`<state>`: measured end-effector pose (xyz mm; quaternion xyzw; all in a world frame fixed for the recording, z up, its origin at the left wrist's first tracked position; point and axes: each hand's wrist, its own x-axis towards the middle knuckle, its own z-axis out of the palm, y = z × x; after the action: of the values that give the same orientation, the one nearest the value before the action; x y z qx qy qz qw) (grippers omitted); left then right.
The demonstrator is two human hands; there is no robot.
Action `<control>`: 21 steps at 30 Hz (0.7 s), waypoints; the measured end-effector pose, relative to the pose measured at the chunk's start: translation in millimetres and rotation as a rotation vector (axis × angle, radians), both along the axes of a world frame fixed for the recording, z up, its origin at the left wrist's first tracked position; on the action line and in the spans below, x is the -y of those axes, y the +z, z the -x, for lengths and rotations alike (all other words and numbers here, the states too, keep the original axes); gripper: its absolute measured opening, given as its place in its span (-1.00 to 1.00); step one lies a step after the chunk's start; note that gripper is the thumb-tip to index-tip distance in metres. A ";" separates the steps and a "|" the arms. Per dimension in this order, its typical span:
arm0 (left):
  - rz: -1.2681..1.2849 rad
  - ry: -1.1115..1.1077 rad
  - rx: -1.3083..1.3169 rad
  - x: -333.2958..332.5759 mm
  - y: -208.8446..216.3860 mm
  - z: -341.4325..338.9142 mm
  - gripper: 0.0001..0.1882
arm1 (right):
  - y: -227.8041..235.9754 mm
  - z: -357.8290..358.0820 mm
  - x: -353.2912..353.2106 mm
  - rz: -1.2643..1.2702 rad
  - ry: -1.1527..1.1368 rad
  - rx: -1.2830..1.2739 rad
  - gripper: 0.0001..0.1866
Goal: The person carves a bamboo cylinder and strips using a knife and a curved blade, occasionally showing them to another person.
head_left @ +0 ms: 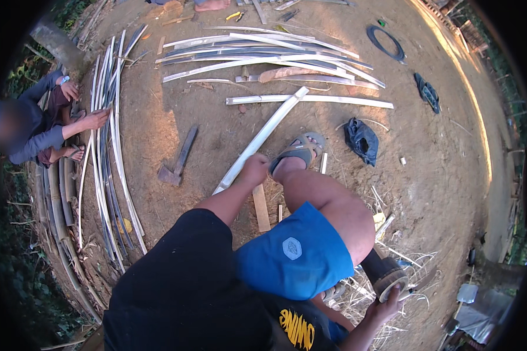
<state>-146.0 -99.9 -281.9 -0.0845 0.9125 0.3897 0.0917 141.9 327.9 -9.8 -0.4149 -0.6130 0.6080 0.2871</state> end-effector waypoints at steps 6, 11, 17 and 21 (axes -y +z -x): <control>0.300 0.249 0.298 87.8 -39.6 14.5 -0.70 | -0.9 10.9 -15.4 0.001 -0.012 0.073 -0.23; 0.325 0.249 0.238 116.0 -31.7 71.4 -0.71 | 5.6 19.8 -27.2 0.023 0.010 0.054 -0.25; 0.566 0.003 0.311 120.2 -29.2 115.4 -0.72 | 7.2 17.5 -46.1 0.074 -0.036 0.062 -0.34; 0.588 -0.135 0.277 122.0 -29.9 118.3 -0.72 | 15.6 34.0 -44.1 0.068 0.012 0.079 -0.43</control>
<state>-264.3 -221.8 -311.8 -0.0985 0.9683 0.0878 0.2121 107.9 372.0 5.7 -0.4443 -0.6053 0.6133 0.2449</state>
